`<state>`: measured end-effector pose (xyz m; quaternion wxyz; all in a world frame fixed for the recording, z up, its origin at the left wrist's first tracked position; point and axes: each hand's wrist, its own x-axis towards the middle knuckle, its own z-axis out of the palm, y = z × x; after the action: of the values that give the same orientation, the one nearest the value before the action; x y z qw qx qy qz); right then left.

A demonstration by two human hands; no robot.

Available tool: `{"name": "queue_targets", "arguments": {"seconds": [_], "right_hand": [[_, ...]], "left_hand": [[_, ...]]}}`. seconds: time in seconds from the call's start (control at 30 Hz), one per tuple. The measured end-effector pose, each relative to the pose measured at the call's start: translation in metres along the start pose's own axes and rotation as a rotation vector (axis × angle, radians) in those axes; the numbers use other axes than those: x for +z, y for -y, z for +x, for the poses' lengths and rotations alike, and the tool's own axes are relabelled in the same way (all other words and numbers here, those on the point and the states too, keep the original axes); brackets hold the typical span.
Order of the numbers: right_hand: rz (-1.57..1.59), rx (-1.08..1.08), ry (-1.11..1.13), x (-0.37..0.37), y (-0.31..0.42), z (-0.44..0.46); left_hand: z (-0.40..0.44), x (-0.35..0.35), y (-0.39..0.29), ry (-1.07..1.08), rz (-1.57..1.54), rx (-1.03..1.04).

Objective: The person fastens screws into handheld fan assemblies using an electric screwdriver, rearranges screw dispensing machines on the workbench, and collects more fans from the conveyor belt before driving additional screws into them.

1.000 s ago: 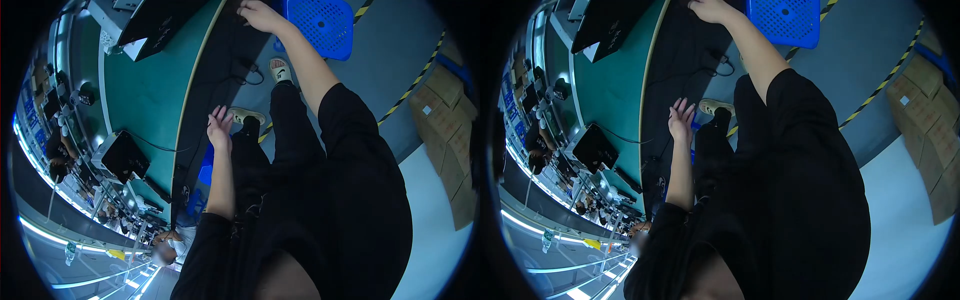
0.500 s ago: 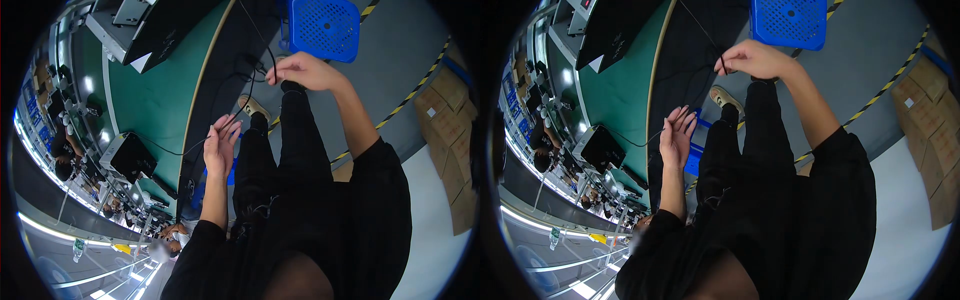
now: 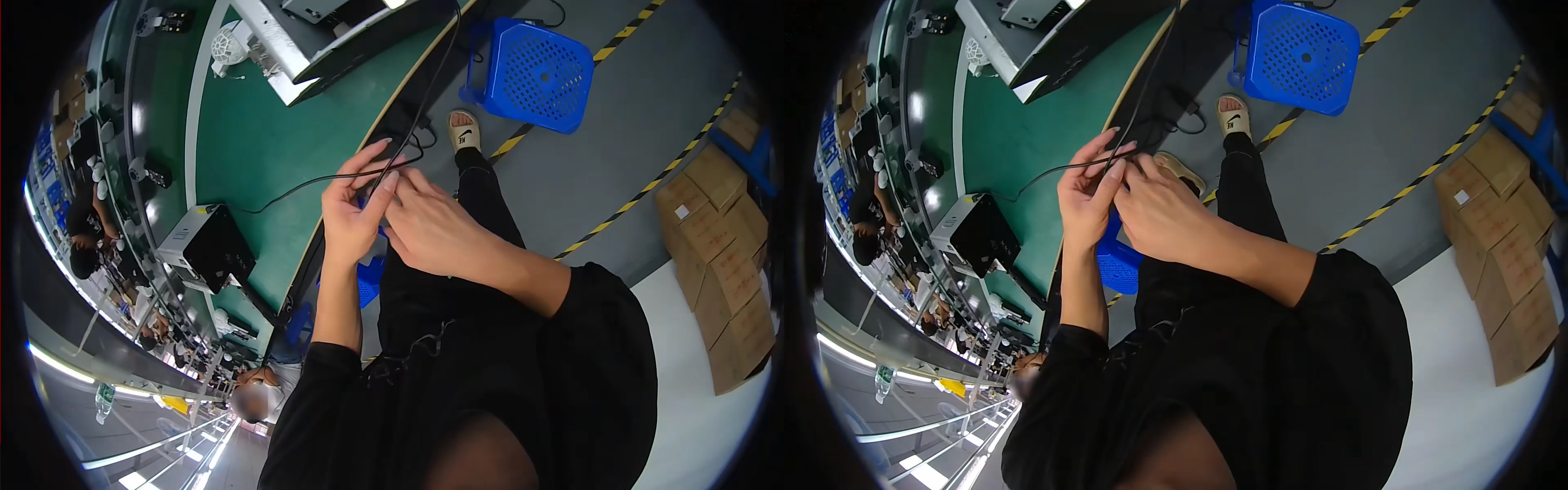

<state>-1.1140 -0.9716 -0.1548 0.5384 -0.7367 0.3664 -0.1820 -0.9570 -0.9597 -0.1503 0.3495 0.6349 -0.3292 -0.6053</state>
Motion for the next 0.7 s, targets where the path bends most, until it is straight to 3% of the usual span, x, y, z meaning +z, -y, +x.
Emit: {"name": "queue_targets", "arguments": {"seconds": [0.07,0.13,0.17,0.2,0.23,0.3,0.47,0.7], "right_hand": [[-0.064,-0.025,0.041,-0.027,0.0,-0.001],[0.042,0.163,0.184,-0.109,0.021,0.02],[-0.149,-0.088,-0.147,-0.135,0.017,0.031],[-0.322,-0.251,-0.27,-0.176,0.028,0.051],[-0.485,-0.366,-0.33,-0.208,0.037,0.071],[-0.759,-0.494,-0.223,-0.24,0.045,0.116],[-1.116,-0.535,0.198,-0.239,0.024,0.196],[-1.203,-0.528,0.274,-0.223,0.027,0.206]], "left_hand": [[0.0,0.001,0.002,0.035,-0.116,0.016],[-0.001,0.002,0.006,0.063,-0.229,0.06],[-0.001,0.001,0.007,0.054,-0.232,0.069],[-0.001,0.001,0.006,0.048,-0.236,0.078],[-0.002,0.003,0.008,0.06,-0.244,0.091],[-0.004,0.008,0.005,0.048,-0.266,0.085],[-0.007,0.015,0.002,0.016,-0.404,0.109],[-0.011,0.019,-0.021,-0.097,-0.504,0.231]]}}
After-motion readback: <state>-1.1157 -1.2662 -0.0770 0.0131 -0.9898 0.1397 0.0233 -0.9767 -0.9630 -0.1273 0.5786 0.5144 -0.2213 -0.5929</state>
